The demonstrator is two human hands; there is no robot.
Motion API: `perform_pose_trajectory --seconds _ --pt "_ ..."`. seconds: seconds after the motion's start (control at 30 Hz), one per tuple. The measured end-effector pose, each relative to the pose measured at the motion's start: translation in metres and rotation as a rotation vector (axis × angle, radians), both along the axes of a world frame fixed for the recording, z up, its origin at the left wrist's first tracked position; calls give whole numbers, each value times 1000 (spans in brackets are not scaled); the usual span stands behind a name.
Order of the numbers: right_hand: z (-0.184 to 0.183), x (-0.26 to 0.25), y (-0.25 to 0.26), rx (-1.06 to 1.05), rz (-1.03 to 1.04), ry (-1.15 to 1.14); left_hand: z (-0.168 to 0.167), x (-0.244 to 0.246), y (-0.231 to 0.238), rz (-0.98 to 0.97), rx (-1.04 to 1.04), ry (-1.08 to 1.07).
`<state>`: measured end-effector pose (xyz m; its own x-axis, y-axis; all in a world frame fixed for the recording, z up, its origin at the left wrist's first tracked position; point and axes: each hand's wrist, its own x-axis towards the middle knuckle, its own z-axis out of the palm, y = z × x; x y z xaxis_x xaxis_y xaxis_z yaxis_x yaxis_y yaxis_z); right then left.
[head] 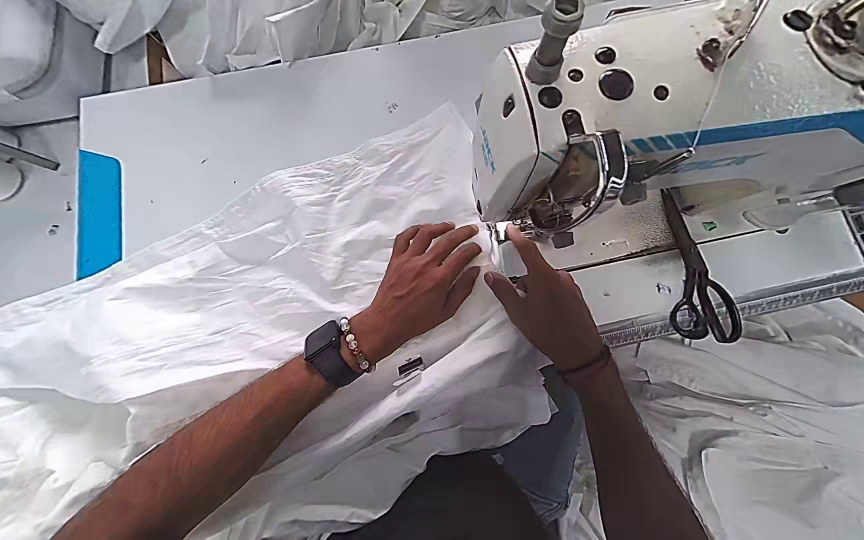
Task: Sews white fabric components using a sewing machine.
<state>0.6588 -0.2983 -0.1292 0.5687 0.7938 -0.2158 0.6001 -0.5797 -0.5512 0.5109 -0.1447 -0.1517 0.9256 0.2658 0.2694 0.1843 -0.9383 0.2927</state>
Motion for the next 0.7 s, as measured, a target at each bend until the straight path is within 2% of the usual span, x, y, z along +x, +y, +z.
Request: perform_pose_trajectory --seconds 0.13,0.33,0.4,0.5,0.6,0.7 --pt "-3 -2 3 28 18 -50 -3 8 12 -32 -14 5" --pt "3 -7 -6 0 -21 14 -9 -1 17 0 4 101" --pt "6 -16 -22 16 -41 14 -10 -2 16 23 4 99" --pt "-2 -32 -63 196 -12 -72 -9 -4 14 8 9 90" --pt "1 -62 -98 299 162 -183 -9 -5 10 -44 8 30" --pt "-6 -105 -111 69 476 -237 -10 -3 8 -85 16 6"
